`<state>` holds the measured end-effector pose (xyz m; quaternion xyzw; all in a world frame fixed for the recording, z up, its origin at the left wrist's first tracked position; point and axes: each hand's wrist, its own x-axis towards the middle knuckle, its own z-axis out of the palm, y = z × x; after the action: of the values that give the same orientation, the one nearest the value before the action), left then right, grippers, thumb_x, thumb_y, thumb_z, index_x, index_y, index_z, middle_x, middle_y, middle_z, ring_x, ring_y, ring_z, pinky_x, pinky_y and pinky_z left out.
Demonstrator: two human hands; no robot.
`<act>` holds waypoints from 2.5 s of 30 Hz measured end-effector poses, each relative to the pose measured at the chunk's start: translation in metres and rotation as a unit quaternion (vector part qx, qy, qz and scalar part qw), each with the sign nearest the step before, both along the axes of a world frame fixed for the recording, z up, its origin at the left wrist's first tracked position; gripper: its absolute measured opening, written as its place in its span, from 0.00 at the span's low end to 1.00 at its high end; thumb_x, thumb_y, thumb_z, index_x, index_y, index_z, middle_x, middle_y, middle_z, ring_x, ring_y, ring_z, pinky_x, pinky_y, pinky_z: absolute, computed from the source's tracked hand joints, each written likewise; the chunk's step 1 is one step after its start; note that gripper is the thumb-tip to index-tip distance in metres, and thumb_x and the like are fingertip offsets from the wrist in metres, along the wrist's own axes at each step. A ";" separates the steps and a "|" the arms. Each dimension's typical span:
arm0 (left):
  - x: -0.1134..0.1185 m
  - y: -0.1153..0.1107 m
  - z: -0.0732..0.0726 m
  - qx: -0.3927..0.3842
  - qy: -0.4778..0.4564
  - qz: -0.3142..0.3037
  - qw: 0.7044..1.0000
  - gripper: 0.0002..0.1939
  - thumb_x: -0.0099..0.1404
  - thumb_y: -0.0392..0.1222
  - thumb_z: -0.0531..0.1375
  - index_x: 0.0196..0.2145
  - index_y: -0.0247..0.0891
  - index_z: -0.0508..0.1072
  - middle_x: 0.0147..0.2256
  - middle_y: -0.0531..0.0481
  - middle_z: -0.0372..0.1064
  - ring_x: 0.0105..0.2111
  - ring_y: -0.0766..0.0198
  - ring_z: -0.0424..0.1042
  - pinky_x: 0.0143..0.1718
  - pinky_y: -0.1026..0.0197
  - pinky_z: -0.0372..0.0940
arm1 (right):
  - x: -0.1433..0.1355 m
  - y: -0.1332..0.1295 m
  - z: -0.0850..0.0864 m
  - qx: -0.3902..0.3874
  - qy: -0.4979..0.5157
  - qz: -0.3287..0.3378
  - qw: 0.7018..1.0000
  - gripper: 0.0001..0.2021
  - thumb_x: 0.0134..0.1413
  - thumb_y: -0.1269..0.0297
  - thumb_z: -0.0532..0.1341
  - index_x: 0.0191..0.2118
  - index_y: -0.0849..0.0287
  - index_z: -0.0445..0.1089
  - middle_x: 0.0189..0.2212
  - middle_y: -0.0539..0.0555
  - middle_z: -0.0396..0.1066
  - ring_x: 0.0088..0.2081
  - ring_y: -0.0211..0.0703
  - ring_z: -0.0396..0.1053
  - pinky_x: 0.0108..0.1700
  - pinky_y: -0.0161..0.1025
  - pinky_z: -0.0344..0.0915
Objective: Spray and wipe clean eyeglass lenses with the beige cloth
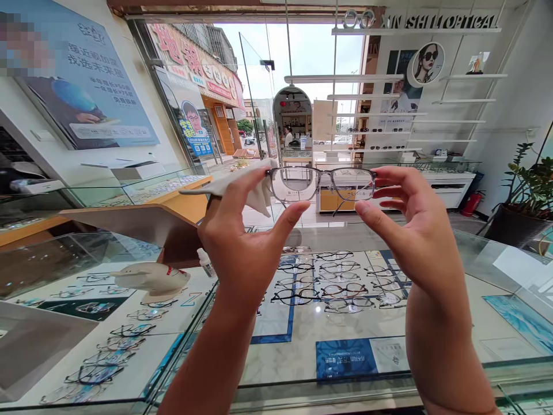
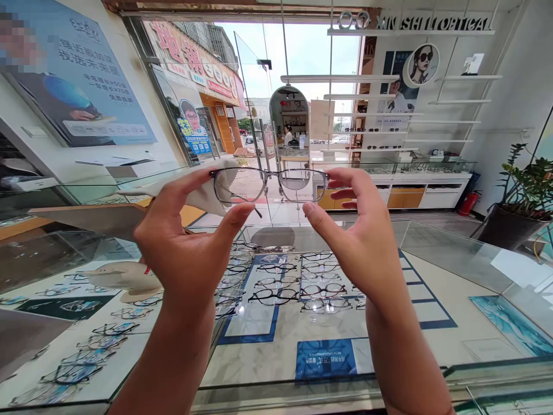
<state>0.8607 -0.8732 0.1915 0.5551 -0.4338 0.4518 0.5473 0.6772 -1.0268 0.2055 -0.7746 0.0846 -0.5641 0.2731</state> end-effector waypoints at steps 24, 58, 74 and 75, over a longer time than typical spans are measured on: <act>-0.007 -0.001 0.003 0.015 0.027 0.020 0.999 0.28 0.64 0.57 0.78 0.57 0.44 0.83 0.54 0.44 0.84 0.57 0.46 0.82 0.62 0.46 0.72 | -0.001 0.000 0.000 -0.001 0.022 -0.030 0.999 0.22 0.63 0.49 0.71 0.59 0.49 0.75 0.52 0.57 0.79 0.50 0.56 0.78 0.53 0.57 0.77; 0.006 -0.007 0.003 0.027 0.086 -0.013 0.996 0.28 0.61 0.63 0.77 0.52 0.44 0.85 0.50 0.44 0.85 0.49 0.47 0.83 0.53 0.46 0.75 | 0.005 0.013 -0.001 -0.069 -0.056 -0.065 0.994 0.20 0.65 0.54 0.70 0.60 0.41 0.74 0.56 0.56 0.74 0.55 0.59 0.75 0.56 0.61 0.76; 0.000 -0.004 0.001 0.009 0.056 0.022 0.998 0.29 0.60 0.60 0.79 0.54 0.48 0.79 0.53 0.43 0.81 0.59 0.41 0.78 0.66 0.41 0.71 | 0.012 -0.001 -0.006 -0.014 0.020 -0.024 0.999 0.22 0.67 0.48 0.69 0.62 0.49 0.75 0.56 0.59 0.80 0.49 0.55 0.81 0.51 0.56 0.80; 0.000 -0.003 0.001 0.015 0.060 0.020 0.998 0.30 0.60 0.59 0.79 0.55 0.48 0.79 0.54 0.43 0.81 0.61 0.40 0.78 0.67 0.41 0.71 | 0.013 -0.001 -0.006 -0.009 0.025 -0.024 0.999 0.23 0.67 0.49 0.69 0.62 0.50 0.75 0.56 0.60 0.80 0.49 0.55 0.81 0.51 0.56 0.80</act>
<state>0.8611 -0.8767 0.1923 0.5978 -0.3957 0.4221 0.5550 0.6899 -1.0281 0.1994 -0.7889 0.1045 -0.5514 0.2505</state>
